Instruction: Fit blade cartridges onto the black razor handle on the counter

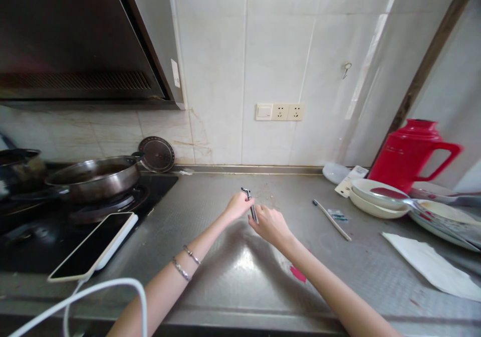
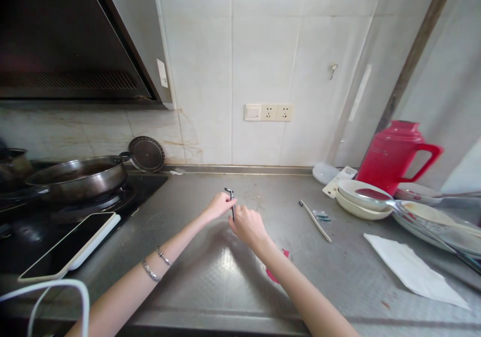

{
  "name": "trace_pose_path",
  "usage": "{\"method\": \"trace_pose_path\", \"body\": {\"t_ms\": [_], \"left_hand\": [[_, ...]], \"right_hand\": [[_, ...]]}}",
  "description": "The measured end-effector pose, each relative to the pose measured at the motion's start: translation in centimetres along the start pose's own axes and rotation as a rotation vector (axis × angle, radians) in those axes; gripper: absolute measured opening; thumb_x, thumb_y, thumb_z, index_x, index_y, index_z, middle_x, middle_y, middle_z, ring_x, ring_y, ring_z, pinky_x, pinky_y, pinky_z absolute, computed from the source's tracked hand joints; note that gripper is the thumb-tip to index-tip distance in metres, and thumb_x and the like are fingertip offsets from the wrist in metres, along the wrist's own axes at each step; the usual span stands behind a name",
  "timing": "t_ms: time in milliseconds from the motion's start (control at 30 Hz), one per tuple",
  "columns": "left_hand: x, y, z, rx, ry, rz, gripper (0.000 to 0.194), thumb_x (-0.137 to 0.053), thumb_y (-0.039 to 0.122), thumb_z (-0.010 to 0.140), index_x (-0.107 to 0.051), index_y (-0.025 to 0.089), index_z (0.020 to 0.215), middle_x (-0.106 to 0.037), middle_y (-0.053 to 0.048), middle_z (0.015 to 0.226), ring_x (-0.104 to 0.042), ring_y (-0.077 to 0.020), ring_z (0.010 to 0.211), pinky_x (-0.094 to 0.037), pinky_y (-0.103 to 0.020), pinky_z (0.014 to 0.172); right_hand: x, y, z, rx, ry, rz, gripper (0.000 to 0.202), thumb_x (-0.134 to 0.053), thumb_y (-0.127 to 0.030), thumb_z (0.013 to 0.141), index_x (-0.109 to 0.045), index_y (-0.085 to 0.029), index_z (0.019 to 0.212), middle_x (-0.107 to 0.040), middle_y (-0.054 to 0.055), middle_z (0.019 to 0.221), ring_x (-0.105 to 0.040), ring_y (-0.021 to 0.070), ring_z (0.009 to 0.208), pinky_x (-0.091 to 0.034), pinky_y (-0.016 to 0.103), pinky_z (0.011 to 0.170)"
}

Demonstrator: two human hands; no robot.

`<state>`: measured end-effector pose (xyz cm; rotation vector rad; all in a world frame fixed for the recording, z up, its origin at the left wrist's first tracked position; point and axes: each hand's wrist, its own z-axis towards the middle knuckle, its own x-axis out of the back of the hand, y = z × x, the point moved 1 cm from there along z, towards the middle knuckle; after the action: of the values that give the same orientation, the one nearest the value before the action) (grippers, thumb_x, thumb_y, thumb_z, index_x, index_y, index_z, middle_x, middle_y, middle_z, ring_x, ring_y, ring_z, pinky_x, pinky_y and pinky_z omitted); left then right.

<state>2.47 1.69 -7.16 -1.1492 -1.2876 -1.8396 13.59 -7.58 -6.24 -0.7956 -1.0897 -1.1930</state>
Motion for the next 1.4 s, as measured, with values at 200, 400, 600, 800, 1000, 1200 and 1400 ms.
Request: {"method": "trace_pose_path", "body": {"t_ms": [200, 400, 600, 800, 1000, 1200, 1400], "left_hand": [[0.5, -3.2, 3.0, 0.084, -0.13, 0.13, 0.028, -0.046, 0.034, 0.079, -0.065, 0.014, 0.086, -0.068, -0.013, 0.088, -0.062, -0.0192, 0.078, -0.04, -0.023, 0.059], [0.3, -4.9, 4.0, 0.127, -0.231, 0.204, 0.03, -0.049, 0.034, 0.076, -0.066, 0.015, 0.091, -0.066, -0.016, 0.102, -0.063, -0.023, 0.088, -0.044, -0.025, 0.064], [-0.4, -4.5, 4.1, 0.141, -0.242, 0.21, 0.027, -0.053, 0.033, 0.073, -0.068, 0.016, 0.088, -0.068, -0.013, 0.098, -0.064, -0.0212, 0.087, -0.044, -0.022, 0.062], [-0.7, -4.4, 3.8, 0.181, -0.194, 0.196, 0.03, -0.056, 0.038, 0.071, -0.068, 0.015, 0.087, -0.07, -0.013, 0.092, -0.065, -0.0216, 0.085, -0.044, -0.022, 0.062], [-1.0, -4.2, 3.0, 0.221, -0.098, 0.199, 0.038, -0.057, 0.045, 0.069, -0.068, 0.014, 0.088, -0.068, -0.018, 0.097, -0.063, -0.0274, 0.092, -0.045, -0.028, 0.065], [-0.8, -4.6, 2.5, 0.21, -0.051, 0.176, 0.041, -0.056, 0.053, 0.067, -0.068, 0.015, 0.077, -0.069, -0.015, 0.085, -0.064, -0.0266, 0.085, -0.043, -0.028, 0.063], [-0.6, -5.2, 1.1, 0.195, -0.04, 0.128, 0.045, -0.057, 0.06, 0.062, -0.064, 0.015, 0.062, -0.066, -0.009, 0.066, -0.061, -0.0198, 0.066, -0.038, -0.025, 0.056]], "right_hand": [[0.1, 5.6, -0.7, -0.153, -0.043, -0.021, 0.028, -0.035, -0.03, 0.089, -0.058, -0.016, 0.084, -0.066, 0.011, 0.082, -0.066, 0.0227, 0.075, -0.041, 0.026, 0.058], [-0.2, 14.3, -1.7, -0.409, -0.186, -0.082, 0.029, -0.036, -0.029, 0.085, -0.061, -0.013, 0.085, -0.066, 0.017, 0.086, -0.065, 0.0294, 0.081, -0.042, 0.031, 0.06], [-0.7, 19.2, -3.4, -0.509, -0.284, -0.039, 0.031, -0.037, -0.032, 0.082, -0.062, -0.015, 0.088, -0.066, 0.017, 0.091, -0.064, 0.0309, 0.084, -0.043, 0.033, 0.06], [-1.8, 22.0, -4.6, -0.548, -0.309, -0.024, 0.033, -0.037, -0.037, 0.082, -0.062, -0.016, 0.084, -0.066, 0.017, 0.09, -0.063, 0.0313, 0.082, -0.042, 0.033, 0.057], [-2.9, 24.7, -5.2, -0.521, -0.301, 0.004, 0.03, -0.037, -0.034, 0.082, -0.061, -0.016, 0.082, -0.066, 0.015, 0.087, -0.064, 0.0275, 0.078, -0.039, 0.03, 0.056], [-3.6, 27.3, -5.4, -0.405, -0.305, 0.073, 0.022, -0.047, -0.034, 0.08, -0.062, -0.017, 0.08, -0.067, 0.011, 0.078, -0.063, 0.0223, 0.072, -0.038, 0.026, 0.059], [-3.7, 26.9, -5.6, -0.319, -0.384, 0.116, 0.027, -0.045, -0.035, 0.082, -0.061, -0.016, 0.072, -0.067, 0.011, 0.076, -0.062, 0.0213, 0.072, -0.038, 0.027, 0.062]]}}
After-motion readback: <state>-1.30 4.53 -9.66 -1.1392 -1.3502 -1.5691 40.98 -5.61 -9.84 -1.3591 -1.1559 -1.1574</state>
